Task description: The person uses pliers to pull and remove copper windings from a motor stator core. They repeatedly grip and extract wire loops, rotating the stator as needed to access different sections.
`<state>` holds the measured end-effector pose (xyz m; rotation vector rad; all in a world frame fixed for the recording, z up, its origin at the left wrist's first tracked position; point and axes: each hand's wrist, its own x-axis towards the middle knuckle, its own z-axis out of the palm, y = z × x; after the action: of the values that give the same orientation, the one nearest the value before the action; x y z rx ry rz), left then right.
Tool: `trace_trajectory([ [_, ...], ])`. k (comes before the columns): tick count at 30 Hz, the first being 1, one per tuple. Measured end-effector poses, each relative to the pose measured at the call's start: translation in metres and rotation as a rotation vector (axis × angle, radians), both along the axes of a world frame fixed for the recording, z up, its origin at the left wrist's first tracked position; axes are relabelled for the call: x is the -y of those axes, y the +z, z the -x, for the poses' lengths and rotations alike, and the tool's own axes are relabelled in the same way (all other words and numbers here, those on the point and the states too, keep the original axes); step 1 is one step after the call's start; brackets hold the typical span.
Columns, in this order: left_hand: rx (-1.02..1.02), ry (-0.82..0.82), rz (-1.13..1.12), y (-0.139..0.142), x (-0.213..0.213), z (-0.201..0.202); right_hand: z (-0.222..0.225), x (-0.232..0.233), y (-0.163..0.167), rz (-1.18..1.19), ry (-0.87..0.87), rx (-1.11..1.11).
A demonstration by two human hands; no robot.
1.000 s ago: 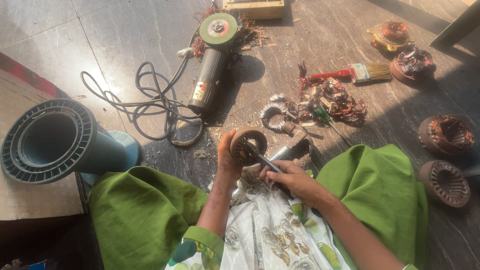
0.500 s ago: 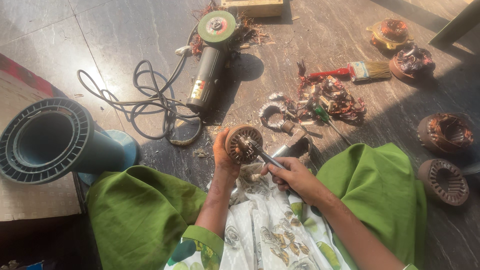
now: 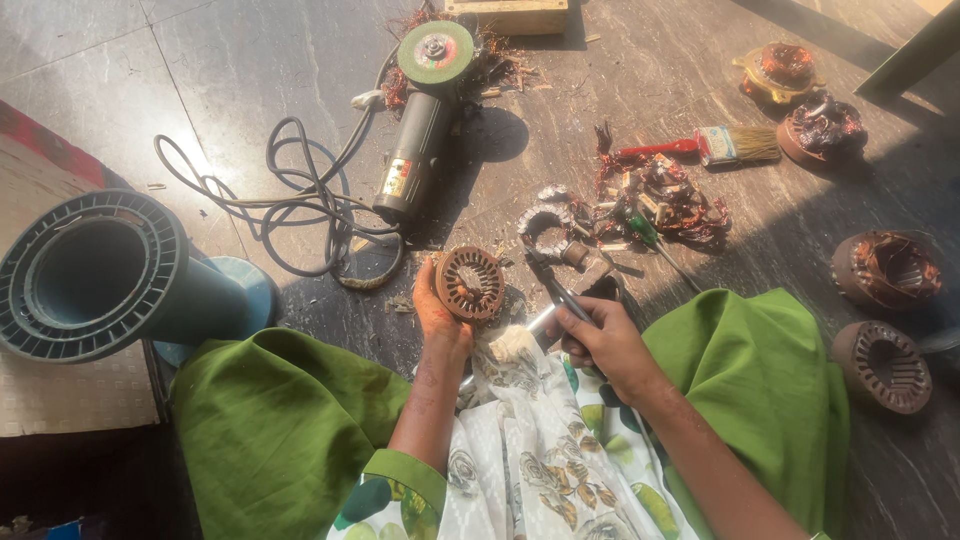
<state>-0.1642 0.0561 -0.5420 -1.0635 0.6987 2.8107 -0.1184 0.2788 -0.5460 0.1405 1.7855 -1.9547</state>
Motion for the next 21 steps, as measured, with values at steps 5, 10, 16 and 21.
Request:
trace_trajectory([
  [5, 0.011, -0.11, 0.046, 0.002, 0.0, -0.001, 0.007, -0.007, -0.002, -0.35, -0.027, -0.223],
  [10, -0.002, -0.12, 0.152, -0.005, 0.001, 0.002, 0.008, -0.007, -0.007, -0.221, 0.001, 0.114],
  [16, 0.046, -0.315, 1.101, -0.009, 0.005, 0.002, 0.001, 0.005, -0.011, -0.534, 0.153, -0.042],
  [21, -0.088, -0.38, 1.713, -0.005, 0.013, 0.005, 0.002, 0.006, -0.007, -0.588, 0.123, -0.196],
])
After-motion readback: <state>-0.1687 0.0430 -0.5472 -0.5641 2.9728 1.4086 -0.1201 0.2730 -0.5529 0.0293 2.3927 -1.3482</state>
